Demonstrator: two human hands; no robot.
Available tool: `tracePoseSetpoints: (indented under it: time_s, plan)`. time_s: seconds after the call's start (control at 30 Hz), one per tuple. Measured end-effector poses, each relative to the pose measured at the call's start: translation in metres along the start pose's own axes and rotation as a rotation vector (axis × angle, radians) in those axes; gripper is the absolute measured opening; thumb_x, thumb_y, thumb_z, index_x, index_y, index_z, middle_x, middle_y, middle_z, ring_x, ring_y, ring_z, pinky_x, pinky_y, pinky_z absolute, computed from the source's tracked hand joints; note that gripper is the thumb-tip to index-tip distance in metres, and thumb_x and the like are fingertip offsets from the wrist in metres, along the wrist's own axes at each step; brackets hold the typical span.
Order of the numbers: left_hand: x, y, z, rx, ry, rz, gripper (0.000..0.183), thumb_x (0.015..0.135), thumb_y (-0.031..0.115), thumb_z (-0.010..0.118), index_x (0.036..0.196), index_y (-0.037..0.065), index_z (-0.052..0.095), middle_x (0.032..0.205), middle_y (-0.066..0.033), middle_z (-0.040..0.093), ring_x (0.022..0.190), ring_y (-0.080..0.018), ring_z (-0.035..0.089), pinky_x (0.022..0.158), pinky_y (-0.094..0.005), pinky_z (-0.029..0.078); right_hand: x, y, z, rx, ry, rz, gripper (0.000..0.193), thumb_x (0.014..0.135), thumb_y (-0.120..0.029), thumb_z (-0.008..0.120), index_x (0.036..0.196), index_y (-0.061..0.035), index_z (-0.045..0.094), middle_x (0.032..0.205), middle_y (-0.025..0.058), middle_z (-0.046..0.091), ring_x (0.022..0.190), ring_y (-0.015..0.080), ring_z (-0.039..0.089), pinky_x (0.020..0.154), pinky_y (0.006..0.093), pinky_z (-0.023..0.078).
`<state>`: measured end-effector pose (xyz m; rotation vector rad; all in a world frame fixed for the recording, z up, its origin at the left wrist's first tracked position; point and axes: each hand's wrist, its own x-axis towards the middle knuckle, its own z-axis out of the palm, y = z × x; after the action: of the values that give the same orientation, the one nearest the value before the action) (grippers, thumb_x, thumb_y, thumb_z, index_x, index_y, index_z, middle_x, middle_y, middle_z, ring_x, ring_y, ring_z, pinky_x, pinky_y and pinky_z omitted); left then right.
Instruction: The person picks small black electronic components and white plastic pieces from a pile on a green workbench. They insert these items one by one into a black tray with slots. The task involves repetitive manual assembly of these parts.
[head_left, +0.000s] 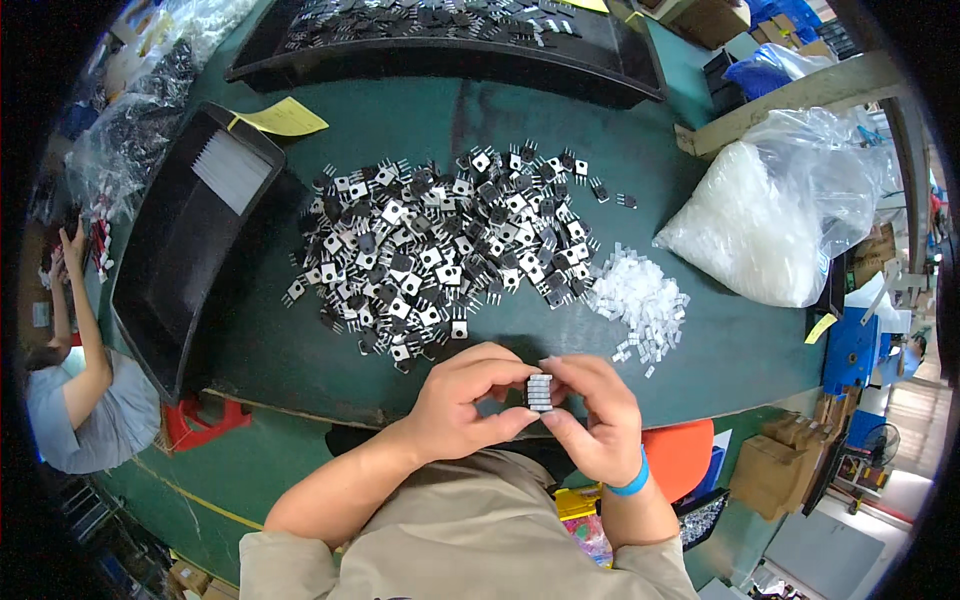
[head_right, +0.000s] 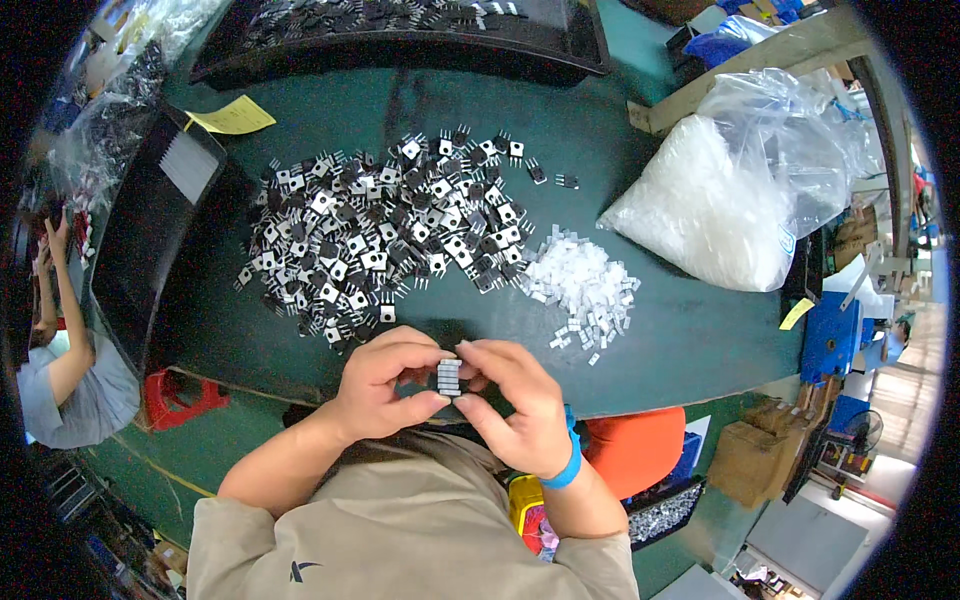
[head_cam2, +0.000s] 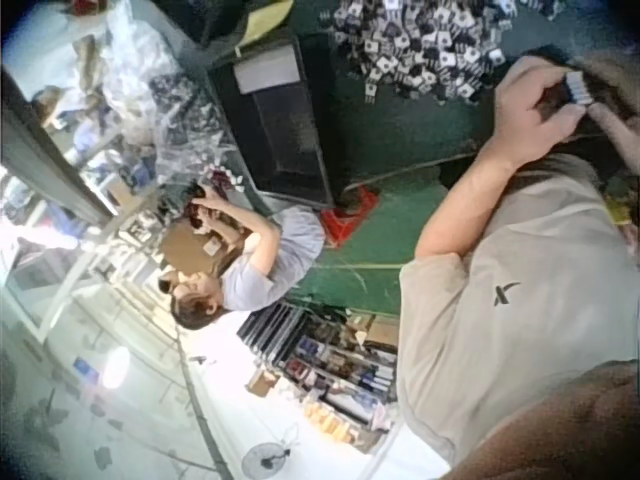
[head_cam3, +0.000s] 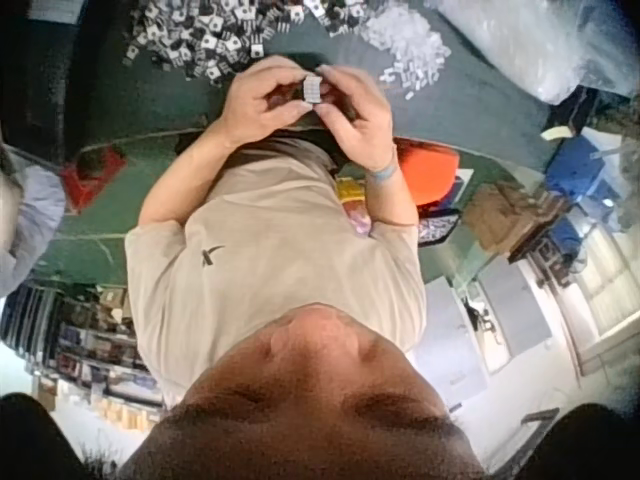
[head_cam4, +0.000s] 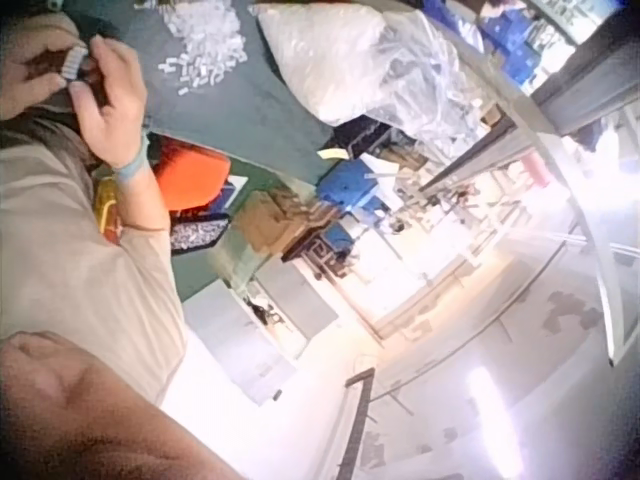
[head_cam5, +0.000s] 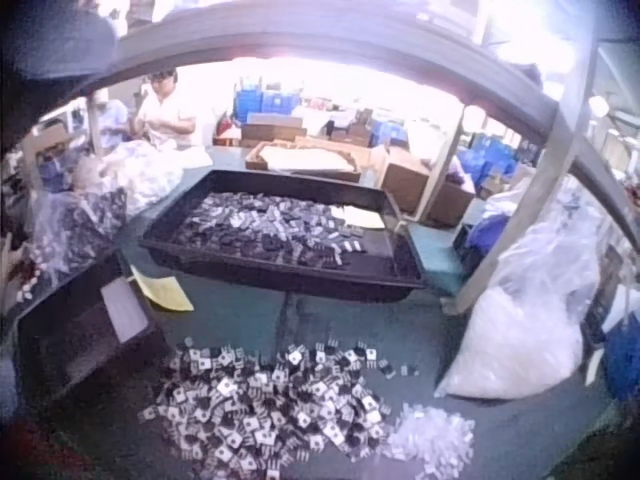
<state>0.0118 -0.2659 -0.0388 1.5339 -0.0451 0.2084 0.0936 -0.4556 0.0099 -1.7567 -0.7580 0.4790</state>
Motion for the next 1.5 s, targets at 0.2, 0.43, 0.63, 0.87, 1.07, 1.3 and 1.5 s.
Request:
tracePoseSetpoints:
  time_s: [0.2, 0.43, 0.63, 0.87, 1.07, 1.3, 1.5]
  plan:
    - [-0.007, 0.010, -0.008, 0.100, 0.037, 0.053, 0.041, 0.080, 0.009, 0.080, 0.118, 0.002, 0.068, 0.102, -0.0088, 0.064, 0.079, -0.0160, 0.060, 0.066, -0.0273, 0.050, 0.010, -0.009, 0.005, -0.016, -0.051, -0.123, 0.044, 0.081, 0.003, 0.071, 0.124, 0.0056, 0.064, 0.118, 0.0192, 0.063, 0.096, 0.0247, 0.065, 0.083, 0.0355, 0.054]
    - [-0.020, 0.026, -0.027, 0.185, 0.086, 0.042, 0.040, 0.079, 0.008, 0.081, 0.117, -0.001, 0.069, 0.101, -0.0098, 0.065, 0.076, -0.0161, 0.060, 0.065, -0.0275, 0.050, 0.024, -0.015, 0.017, 0.004, -0.114, -0.198, 0.049, 0.078, 0.003, 0.075, 0.125, 0.0020, 0.064, 0.114, 0.0155, 0.062, 0.087, 0.0220, 0.068, 0.079, 0.0319, 0.056]
    - [-0.023, 0.061, -0.053, 0.286, 0.029, -0.083, 0.045, 0.077, 0.009, 0.081, 0.119, -0.001, 0.068, 0.100, -0.0092, 0.065, 0.076, -0.0131, 0.059, 0.063, -0.0255, 0.048, 0.035, -0.025, 0.031, 0.040, -0.161, -0.231, 0.047, 0.076, 0.000, 0.076, 0.121, 0.0031, 0.062, 0.108, 0.0160, 0.062, 0.083, 0.0228, 0.067, 0.075, 0.0329, 0.057]
    - [-0.016, 0.109, -0.073, 0.492, -0.134, -0.239, 0.036, 0.075, 0.008, 0.079, 0.108, 0.001, 0.067, 0.098, -0.0089, 0.064, 0.079, -0.0172, 0.063, 0.067, -0.0292, 0.053, 0.040, -0.023, 0.048, 0.059, -0.226, -0.294, 0.056, 0.073, -0.002, 0.080, 0.122, 0.0018, 0.053, 0.098, 0.0137, 0.064, 0.079, 0.0240, 0.065, 0.071, 0.0349, 0.057]
    - [-0.023, 0.122, -0.087, 0.578, -0.234, -0.177, 0.033, 0.073, 0.007, 0.081, 0.101, 0.000, 0.066, 0.094, -0.0126, 0.065, 0.079, -0.0232, 0.067, 0.068, -0.0323, 0.057, 0.046, -0.032, 0.059, 0.094, -0.321, -0.331, 0.056, 0.074, -0.004, 0.081, 0.123, 0.0016, 0.053, 0.097, 0.0140, 0.063, 0.079, 0.0248, 0.065, 0.071, 0.0360, 0.056]
    - [-0.031, 0.145, -0.110, 0.669, -0.159, -0.102, 0.028, 0.070, 0.010, 0.080, 0.094, 0.003, 0.067, 0.088, -0.0097, 0.065, 0.076, -0.0220, 0.065, 0.067, -0.0308, 0.056, 0.053, -0.043, 0.066, 0.176, -0.308, -0.335, 0.055, 0.076, -0.009, 0.084, 0.123, 0.0022, 0.058, 0.101, 0.0143, 0.065, 0.080, 0.0221, 0.065, 0.070, 0.0329, 0.055]
    - [-0.012, 0.173, -0.201, 0.975, 0.402, -0.130, 0.019, 0.070, 0.012, 0.074, 0.084, 0.003, 0.065, 0.074, -0.0002, 0.056, 0.062, -0.0064, 0.048, 0.055, -0.0226, 0.040, 0.015, -0.005, 0.053, 0.066, -0.174, -0.048, 0.036, 0.078, -0.005, 0.078, 0.111, 0.0008, 0.065, 0.088, 0.0118, 0.067, 0.073, 0.0200, 0.065, 0.063, 0.0301, 0.053]
